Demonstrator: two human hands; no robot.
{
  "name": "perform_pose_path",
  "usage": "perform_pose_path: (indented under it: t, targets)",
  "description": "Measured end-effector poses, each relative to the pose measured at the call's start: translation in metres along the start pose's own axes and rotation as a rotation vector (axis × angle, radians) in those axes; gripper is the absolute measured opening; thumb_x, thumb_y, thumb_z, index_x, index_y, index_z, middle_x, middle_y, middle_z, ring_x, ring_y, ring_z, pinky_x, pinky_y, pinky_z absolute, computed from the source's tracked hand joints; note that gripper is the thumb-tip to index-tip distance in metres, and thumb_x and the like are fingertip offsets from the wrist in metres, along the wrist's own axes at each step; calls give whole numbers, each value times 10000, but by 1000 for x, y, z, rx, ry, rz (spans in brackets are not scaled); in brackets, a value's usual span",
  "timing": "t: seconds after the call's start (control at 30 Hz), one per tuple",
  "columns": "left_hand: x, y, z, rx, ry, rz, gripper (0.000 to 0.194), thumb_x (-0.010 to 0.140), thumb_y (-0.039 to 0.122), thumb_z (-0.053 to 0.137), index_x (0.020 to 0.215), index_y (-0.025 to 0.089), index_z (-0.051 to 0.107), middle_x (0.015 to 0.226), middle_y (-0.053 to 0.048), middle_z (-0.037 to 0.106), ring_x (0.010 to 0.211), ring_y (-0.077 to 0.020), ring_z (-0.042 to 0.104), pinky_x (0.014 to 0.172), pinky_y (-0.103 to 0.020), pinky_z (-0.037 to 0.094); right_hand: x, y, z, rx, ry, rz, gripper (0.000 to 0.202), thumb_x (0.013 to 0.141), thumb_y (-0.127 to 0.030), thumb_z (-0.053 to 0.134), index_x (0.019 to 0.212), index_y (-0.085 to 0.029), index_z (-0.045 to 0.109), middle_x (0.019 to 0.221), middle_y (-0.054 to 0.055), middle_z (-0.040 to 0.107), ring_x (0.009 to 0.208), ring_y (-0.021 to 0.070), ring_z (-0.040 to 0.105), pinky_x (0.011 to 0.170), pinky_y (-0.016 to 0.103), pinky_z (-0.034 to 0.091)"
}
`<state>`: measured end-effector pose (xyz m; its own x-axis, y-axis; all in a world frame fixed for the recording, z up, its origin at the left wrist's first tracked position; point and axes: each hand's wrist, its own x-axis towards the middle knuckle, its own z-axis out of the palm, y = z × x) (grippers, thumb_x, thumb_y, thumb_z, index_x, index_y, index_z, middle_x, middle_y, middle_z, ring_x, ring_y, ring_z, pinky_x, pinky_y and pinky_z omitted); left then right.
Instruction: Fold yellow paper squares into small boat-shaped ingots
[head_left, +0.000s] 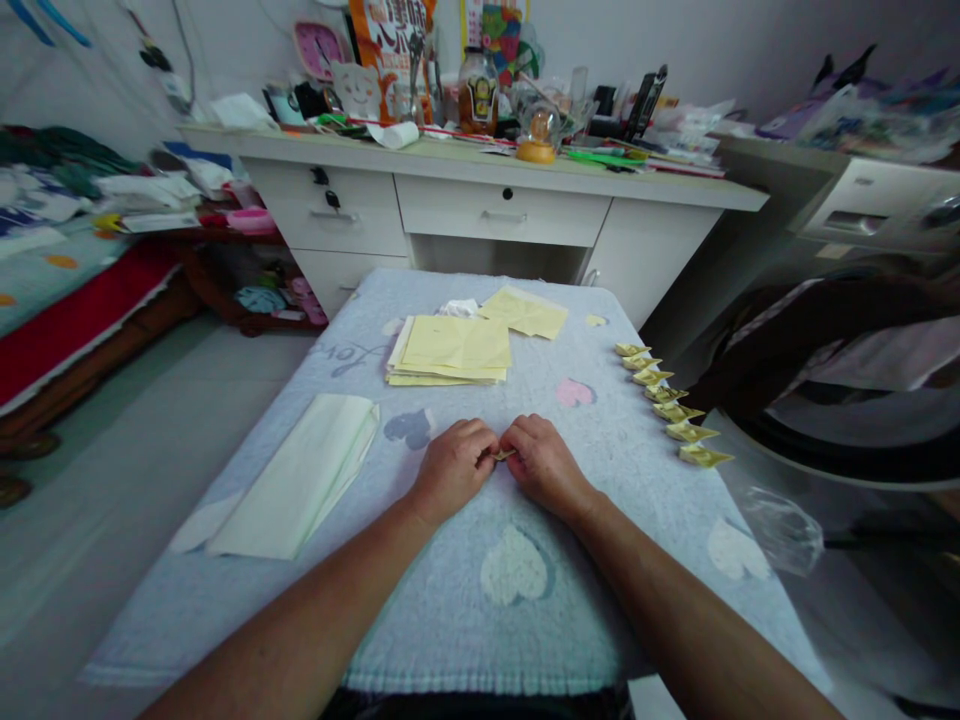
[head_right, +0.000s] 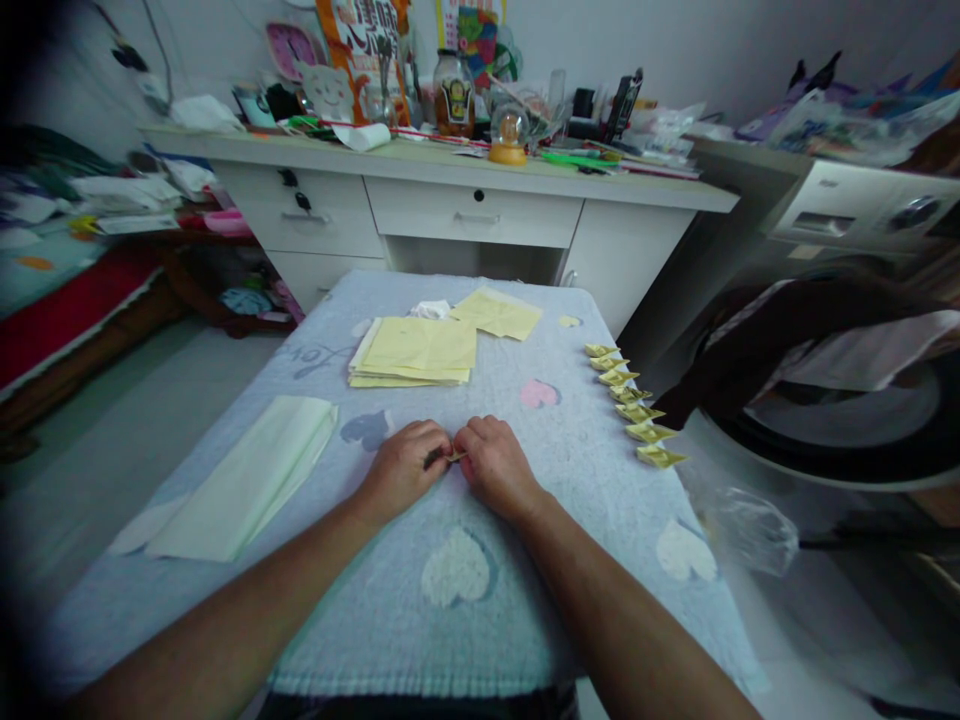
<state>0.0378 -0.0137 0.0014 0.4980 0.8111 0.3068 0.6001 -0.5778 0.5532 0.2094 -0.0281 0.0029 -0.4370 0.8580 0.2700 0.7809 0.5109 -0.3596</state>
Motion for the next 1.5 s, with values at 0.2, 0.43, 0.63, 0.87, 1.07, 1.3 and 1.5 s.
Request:
perform_pose_path:
  t: [0.2,0.43,0.63,0.87,1.07,1.3,1.5]
  targets:
    - [-3,-5,-3,-53,-90,37,120,780,88,574,749,198,610,807,-7,610,781,-147,566,696,-251,414,-6,-1,-11,10,-51,-32,102,805,-104,601,831,-189,651,844,42,590,854,182,478,764,301,337]
    - [-5,-9,-6,-17,-77,29,77,821,173,603,763,196,650,816,-23,618,816,-162,568,736,-267,424,-6,3,-9,125,-39,2,84,837,-137,609,809,-185,672,821,41,611,838,174,508,768,297,356]
    - [-3,-8,-8,-35,-104,15,109,835,167,581,771,193,665,811,-30,620,826,-170,569,740,-278,426,-4,0,-10,211,-14,103,59,809,-132,649,769,-175,660,772,22,619,786,158,522,758,292,357]
    - [-2,-6,-10,-23,-116,5,131,842,183,565,757,190,664,792,-33,610,820,-176,566,739,-283,425,-5,1,-11,220,-26,158,42,817,-178,655,775,-180,654,796,23,605,810,165,503,761,300,332]
    - [0,-4,-10,-9,-107,-15,188,884,235,514,748,185,634,786,-33,602,812,-172,556,739,-281,417,-4,1,-8,155,-50,221,70,848,-213,629,804,-206,684,838,40,587,847,184,470,767,320,299]
    - [1,-3,-7,80,-58,-45,143,849,195,540,711,179,571,784,-33,566,805,-180,529,714,-295,393,0,-6,-8,101,-85,289,118,869,-227,580,784,-193,654,844,44,576,850,191,455,753,327,270]
    - [1,-4,-4,141,-46,-57,133,841,215,561,712,183,578,798,-38,545,818,-188,517,739,-314,390,-3,-6,-1,44,-2,352,67,813,-248,633,812,-184,611,851,43,574,833,195,455,741,322,263]
